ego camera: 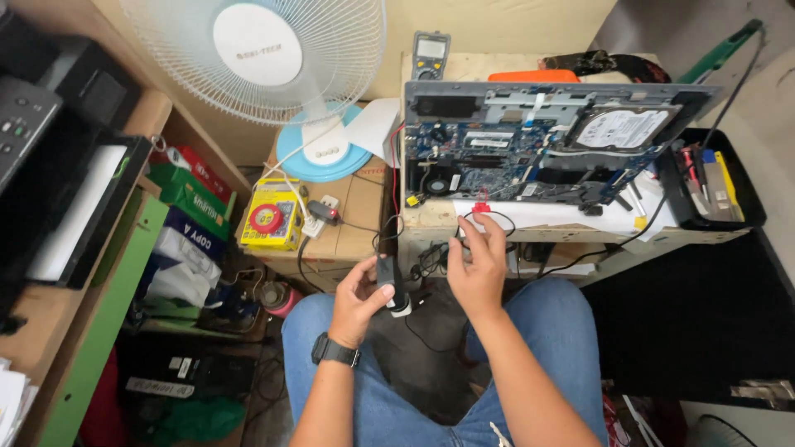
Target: Reassembling a laptop by connecting internal components and attaching the bottom cover.
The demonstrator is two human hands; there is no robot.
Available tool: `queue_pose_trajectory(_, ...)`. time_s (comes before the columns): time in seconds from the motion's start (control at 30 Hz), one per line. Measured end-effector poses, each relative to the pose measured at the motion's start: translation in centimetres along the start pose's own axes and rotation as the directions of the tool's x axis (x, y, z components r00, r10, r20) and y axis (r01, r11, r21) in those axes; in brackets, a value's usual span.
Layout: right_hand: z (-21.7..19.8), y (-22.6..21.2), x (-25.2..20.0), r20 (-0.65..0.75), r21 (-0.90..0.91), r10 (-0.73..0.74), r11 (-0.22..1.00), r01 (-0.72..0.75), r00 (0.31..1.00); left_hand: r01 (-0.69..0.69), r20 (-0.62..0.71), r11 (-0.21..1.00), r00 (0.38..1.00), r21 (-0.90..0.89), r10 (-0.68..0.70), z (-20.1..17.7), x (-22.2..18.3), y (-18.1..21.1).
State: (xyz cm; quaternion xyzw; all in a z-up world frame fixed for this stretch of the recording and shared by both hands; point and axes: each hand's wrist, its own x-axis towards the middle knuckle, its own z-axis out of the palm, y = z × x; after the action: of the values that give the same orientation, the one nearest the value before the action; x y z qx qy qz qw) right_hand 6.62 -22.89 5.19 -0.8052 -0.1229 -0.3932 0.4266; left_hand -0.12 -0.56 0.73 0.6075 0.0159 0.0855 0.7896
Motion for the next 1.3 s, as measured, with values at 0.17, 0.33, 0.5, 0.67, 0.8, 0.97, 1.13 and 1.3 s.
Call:
queue_pose_trajectory(0.17,0.3,0.8,-0.4,0.017,0.035,0.037,0.999,-0.037,0.999,0.017,0.002,1.0,1.0,0.017,-0.017,-0.7,0.3,-1.2)
queue_pose_trajectory(0.33,0.2,0.9,-0.5,0.038,0.057,0.059,0.997,-0.061,0.998,0.021,-0.012,1.0,1.0,0.021,-0.02,0.1,0.3,0.1)
queue_pose_trajectory(0.5,0.4,1.2,-0.7,0.026,0.054,0.032,0.998,-0.033,0.999,0.01,-0.01,1.0,1.0,-0.008,-0.01,0.0,0.5,-0.4)
queue_pose_trajectory(0.67,0.5,1.3,-0.8,0.034,0.055,0.042,0.997,-0.044,0.999,0.004,-0.028,1.0,1.0,-0.005,-0.004,0.2,0.3,0.1)
queue_pose_trajectory(0.8,0.6,1.4,-0.8,0.038,0.06,0.036,0.997,-0.039,0.999,-0.005,-0.021,1.0,1.0,0.016,0.005,-0.2,0.4,-0.3)
queue_pose_trajectory(0.97,0.3,0.6,-0.5,0.06,0.071,0.041,0.996,-0.045,0.997,-0.003,-0.025,1.0,1.0,0.011,0.003,-0.2,0.3,-0.8)
queue_pose_trajectory(1.13,0.2,0.8,-0.7,0.09,0.054,0.035,0.998,-0.04,0.995,-0.003,-0.015,1.0,1.0,0.001,0.003,0.0,0.4,-1.0)
queue_pose_trajectory(1.3,0.4,-0.2,-0.5,0.164,0.053,0.004,0.999,-0.013,0.986,-0.002,-0.014,1.0,1.0,0.01,0.002,0.4,0.3,0.0)
